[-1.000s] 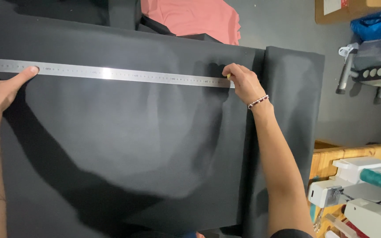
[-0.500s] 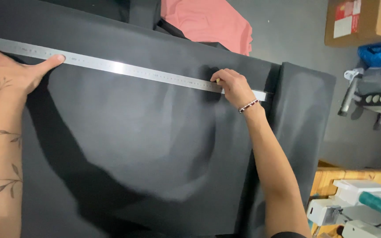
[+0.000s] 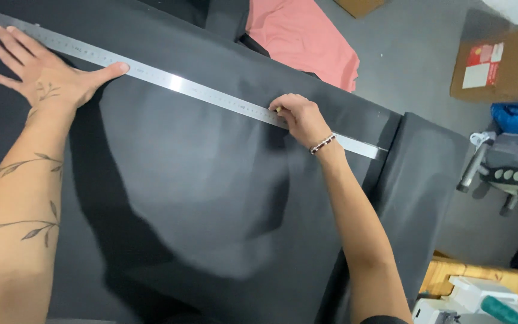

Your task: The person measures a large piece of black fabric laid out on a wooden table using a long metal ruler and a piece of chalk. They mark several lines on the fabric to indicate measurements, adjusting the ruler's position multiple times to ensure accuracy.

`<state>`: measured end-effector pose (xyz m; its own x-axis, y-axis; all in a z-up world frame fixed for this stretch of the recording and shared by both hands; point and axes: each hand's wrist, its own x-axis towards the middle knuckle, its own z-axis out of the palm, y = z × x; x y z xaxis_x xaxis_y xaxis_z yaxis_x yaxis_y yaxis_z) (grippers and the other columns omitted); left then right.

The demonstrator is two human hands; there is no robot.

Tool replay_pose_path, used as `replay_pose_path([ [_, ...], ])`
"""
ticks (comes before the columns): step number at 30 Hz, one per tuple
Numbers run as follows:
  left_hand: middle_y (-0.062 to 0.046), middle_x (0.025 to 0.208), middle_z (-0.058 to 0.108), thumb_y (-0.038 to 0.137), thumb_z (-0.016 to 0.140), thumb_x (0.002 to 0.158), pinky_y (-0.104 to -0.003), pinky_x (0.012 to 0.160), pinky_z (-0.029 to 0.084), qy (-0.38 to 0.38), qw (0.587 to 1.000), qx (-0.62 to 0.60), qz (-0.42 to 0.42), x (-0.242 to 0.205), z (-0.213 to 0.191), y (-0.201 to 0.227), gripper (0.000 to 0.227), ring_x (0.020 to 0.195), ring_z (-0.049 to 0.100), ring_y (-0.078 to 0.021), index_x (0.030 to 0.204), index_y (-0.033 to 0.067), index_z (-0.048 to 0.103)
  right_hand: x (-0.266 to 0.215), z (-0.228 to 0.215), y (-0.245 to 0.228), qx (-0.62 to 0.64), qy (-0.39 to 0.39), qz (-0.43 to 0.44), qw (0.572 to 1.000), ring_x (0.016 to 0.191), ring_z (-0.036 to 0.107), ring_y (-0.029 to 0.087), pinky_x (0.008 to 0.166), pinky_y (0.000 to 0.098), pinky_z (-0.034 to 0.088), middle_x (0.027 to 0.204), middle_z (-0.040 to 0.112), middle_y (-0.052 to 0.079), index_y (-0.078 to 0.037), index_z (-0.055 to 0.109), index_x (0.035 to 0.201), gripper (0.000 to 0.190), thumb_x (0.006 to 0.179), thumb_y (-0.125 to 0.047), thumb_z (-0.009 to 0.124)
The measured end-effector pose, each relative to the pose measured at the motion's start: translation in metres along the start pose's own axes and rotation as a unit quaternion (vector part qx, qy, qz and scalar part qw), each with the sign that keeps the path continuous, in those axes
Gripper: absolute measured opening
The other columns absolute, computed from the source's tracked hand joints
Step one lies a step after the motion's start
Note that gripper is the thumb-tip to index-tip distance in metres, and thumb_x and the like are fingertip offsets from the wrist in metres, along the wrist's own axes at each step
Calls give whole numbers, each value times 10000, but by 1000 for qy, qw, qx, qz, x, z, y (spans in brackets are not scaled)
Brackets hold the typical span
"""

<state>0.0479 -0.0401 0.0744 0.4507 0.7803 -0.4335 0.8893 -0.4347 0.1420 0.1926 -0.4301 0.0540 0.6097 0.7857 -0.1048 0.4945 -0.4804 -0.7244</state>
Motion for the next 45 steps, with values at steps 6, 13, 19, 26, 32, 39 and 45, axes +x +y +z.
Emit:
replay_pose_path([
  [6,-189,1674,-129,1002,499,455,-688,1217,-56,5,1000,-12,21,0,-2,-1,1660,1493,-178,-312,1599,-53,-80,32,19,-14,-7,-13,-62,998,887,587,214,830,317,489,1004,667,36,-122,642,1009,294,948,92,450],
  [13,-197,1677,-159,1012,531,439,-687,1207,-92,5,999,-27,28,7,5,-7,1690,1504,-199,-349,1587,-46,-116,72,48,-26,18,-7,-158,987,932,604,243,861,341,497,1060,665,86,-95,628,1028,225,1032,18,434],
  [19,-225,1671,-133,1015,539,420,-687,1172,-104,17,998,-39,38,9,4,-6,1709,1481,-201,-365,1580,-73,-88,106,70,-37,24,-13,-173,985,967,629,239,900,337,492,1071,689,96,-87,667,993,234,1008,-22,442],
  [26,-205,1661,-143,999,594,440,-696,1161,-101,17,999,-24,28,16,11,-4,1700,1490,-197,-369,1591,-62,-68,145,88,-59,26,-37,-177,983,960,644,241,896,335,503,1074,711,87,-90,681,991,225,963,1,477],
  [32,-217,1657,-115,1006,586,471,-720,1161,-45,28,999,8,24,18,15,-2,1672,1498,-163,-377,1589,-66,-45,179,106,-81,23,-53,-193,979,1019,673,258,941,354,498,1091,734,82,-106,687,980,239,947,1,476],
  [39,-229,1652,-75,1076,545,396,-738,1149,-23,70,997,26,19,27,33,0,1737,1498,-126,-411,1602,-60,26,218,128,-101,38,-65,-208,975,1012,674,258,916,347,503,1074,738,92,-118,691,948,241,922,13,491],
  [45,-225,1653,-63,1087,531,428,-740,1142,-3,91,994,49,17,30,41,0,1700,1492,-122,-428,1615,-37,64,247,144,-127,48,-77,-222,971,976,669,247,862,342,519,1052,739,97,-96,684,938,226,922,59,521],
])
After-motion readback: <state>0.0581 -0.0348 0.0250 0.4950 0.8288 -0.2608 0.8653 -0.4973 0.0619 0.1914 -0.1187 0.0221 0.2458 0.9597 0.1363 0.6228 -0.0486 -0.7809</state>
